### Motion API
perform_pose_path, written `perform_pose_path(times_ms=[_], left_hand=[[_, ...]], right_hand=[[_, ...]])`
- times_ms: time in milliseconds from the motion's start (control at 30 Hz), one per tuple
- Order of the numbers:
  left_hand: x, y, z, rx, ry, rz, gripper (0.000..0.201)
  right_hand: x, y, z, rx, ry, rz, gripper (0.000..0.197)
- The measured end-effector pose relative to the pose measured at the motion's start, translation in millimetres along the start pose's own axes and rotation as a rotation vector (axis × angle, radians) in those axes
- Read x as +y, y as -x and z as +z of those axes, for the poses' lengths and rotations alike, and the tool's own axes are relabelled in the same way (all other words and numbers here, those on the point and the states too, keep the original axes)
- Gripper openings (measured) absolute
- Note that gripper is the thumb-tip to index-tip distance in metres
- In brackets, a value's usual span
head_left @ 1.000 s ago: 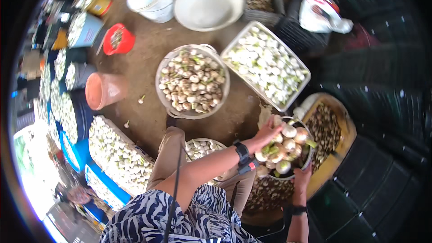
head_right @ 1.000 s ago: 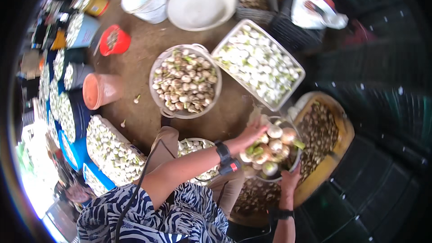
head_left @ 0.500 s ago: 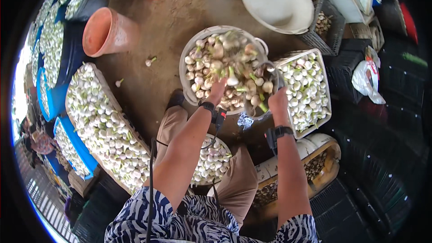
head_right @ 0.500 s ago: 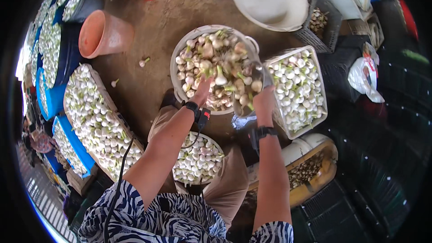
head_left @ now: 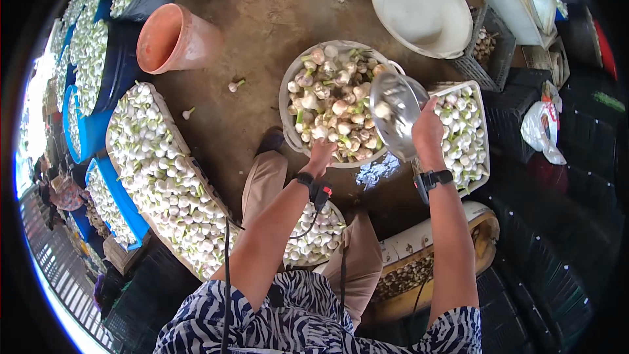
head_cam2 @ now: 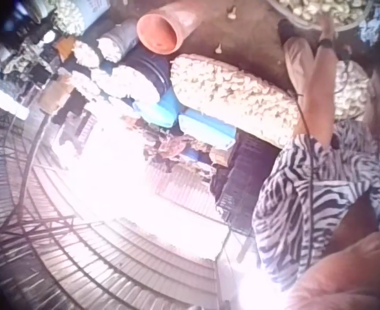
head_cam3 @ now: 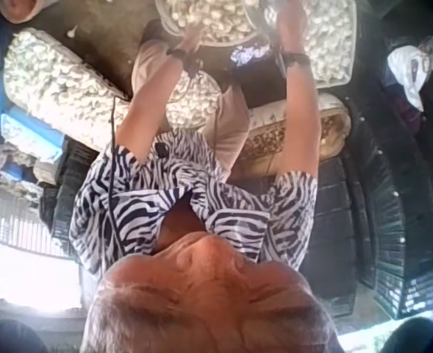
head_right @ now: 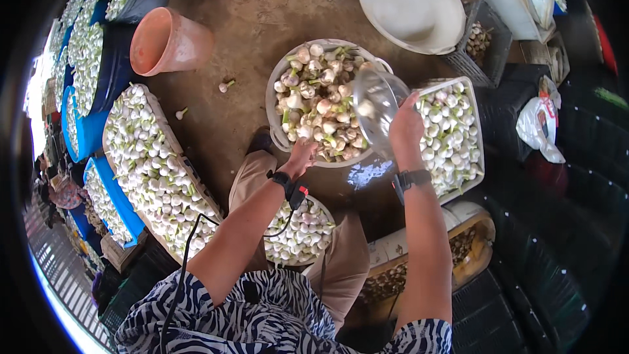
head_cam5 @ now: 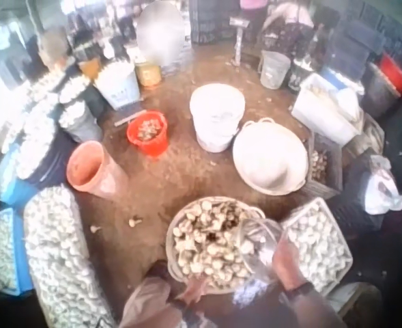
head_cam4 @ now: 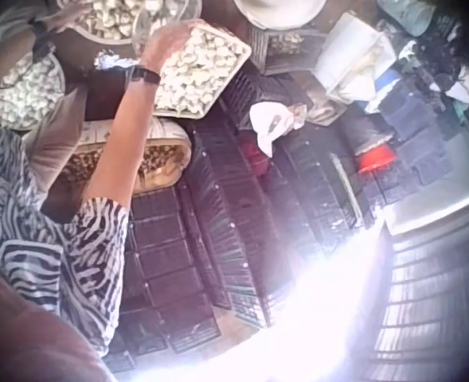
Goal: The person empties a bucket of garlic into a basket, picks through a bin of garlic, and scoops garlic from a tub of water into a basin. They then rinse garlic in a basket with water from a bowl and pick up individual garlic bulbs from the floor.
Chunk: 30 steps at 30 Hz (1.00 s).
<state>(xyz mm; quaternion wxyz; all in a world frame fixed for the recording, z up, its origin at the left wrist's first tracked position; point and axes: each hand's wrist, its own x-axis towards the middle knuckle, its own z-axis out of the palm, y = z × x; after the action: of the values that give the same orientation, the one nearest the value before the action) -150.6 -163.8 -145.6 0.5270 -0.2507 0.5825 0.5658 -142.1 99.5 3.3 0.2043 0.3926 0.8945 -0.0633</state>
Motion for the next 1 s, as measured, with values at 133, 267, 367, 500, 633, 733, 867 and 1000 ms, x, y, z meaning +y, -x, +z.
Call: perform_pose_path(times_ms=[133,267,367,500,633,733,867,1000], left_hand=[[-20.9,17.9,36.9,0.073,-0.111,0.072,0.020],[-39.9,17.6,41.7,0.112,-0.684,0.235,0.014],[-69.2,71.8,143.2,-0.044,-0.794,0.150,0.031],[-122.5,141.6,236.2,-0.275,-0.877,0.337,0.031],[-207.7,208.6,329.4,-0.735,-0.877,0.226,0.026],[-302.6,227.4,384.0,-0.876,-0.926,0.054,0.023],[-412.9,172.9,435.2,-0.764,-1.305,0.162,0.030],[-492.8,92.9,473.6,-0.625,-1.470,0.544,0.063]], right_hand=[[39.1,6.0,-3.6,0.029,-0.052,0.101,0.064],[92.9,50.7,-11.2,0.229,-0.313,0.150,0.071],[203.6,151.4,-23.1,0.297,-0.498,0.449,0.069],[322.3,328.3,14.8,0.480,-1.119,0.909,0.059],[410.1,508.2,115.4,0.703,-1.124,1.379,0.056],[440.2,598.6,200.5,0.708,-1.061,1.648,0.069],[449.4,665.0,371.7,0.109,-0.909,2.035,0.078],[422.0,693.7,525.0,-0.046,-0.235,1.806,0.079]])
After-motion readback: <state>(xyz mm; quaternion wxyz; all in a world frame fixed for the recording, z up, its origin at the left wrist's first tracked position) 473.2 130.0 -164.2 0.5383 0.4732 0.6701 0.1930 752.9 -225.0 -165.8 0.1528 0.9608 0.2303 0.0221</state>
